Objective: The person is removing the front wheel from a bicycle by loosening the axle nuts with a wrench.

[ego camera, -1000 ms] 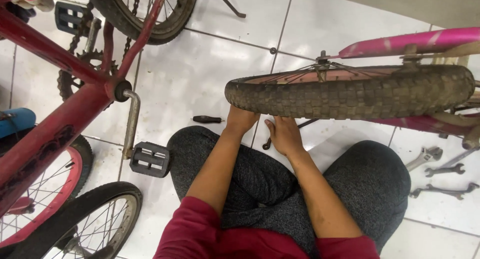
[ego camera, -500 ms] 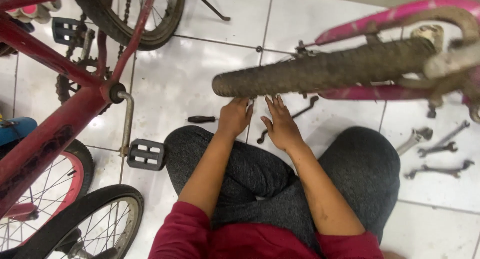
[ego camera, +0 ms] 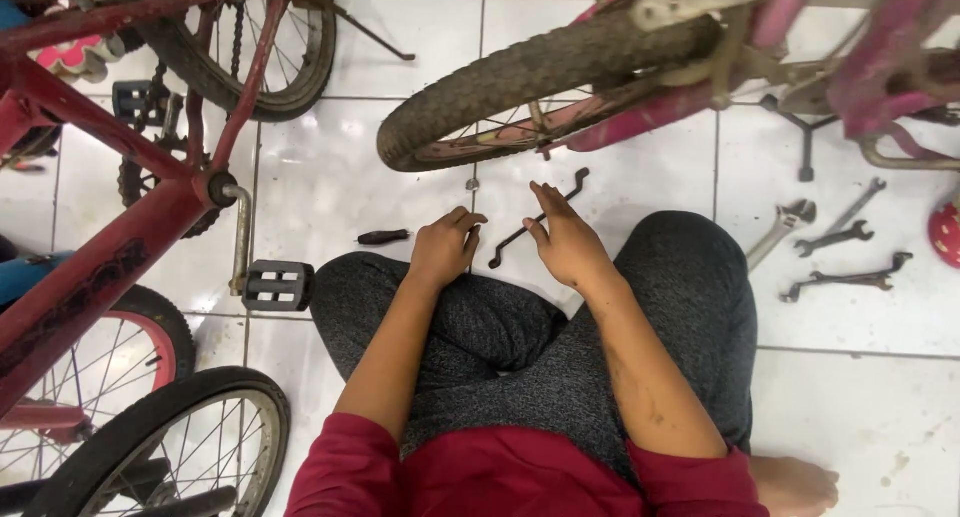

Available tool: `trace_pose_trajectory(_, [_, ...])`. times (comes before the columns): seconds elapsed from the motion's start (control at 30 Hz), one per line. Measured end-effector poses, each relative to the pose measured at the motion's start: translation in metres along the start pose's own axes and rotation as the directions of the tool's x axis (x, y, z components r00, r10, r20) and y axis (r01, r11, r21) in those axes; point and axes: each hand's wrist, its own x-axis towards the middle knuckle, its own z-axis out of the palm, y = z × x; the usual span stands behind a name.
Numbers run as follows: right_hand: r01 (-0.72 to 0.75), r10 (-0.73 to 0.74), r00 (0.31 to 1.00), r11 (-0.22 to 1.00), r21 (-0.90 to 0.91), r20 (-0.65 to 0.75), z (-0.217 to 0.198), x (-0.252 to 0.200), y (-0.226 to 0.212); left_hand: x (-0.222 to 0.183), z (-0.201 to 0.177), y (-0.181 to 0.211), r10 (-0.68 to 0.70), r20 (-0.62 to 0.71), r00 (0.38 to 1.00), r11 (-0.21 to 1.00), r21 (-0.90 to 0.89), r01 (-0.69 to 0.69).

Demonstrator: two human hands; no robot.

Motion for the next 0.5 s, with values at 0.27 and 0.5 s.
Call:
trace_pose_trajectory(0.27, [0.121, 0.048, 0.954, 0.840, 0.529, -0.295, -0.010, 0.000, 0.023, -0.009, -0.037, 0.050, 0.225, -0.541, 0.810, 0.974, 0.091, -0.210])
trace_pose_trajectory(0.5, [0.316, -0.007, 0.914, 0.641, 0.699, -0.406, 0.004, 0.014, 0.043, 0.015, -0.100, 0.084, 0.455, -0.801, 0.388, 0.876, 0.325, -0.355])
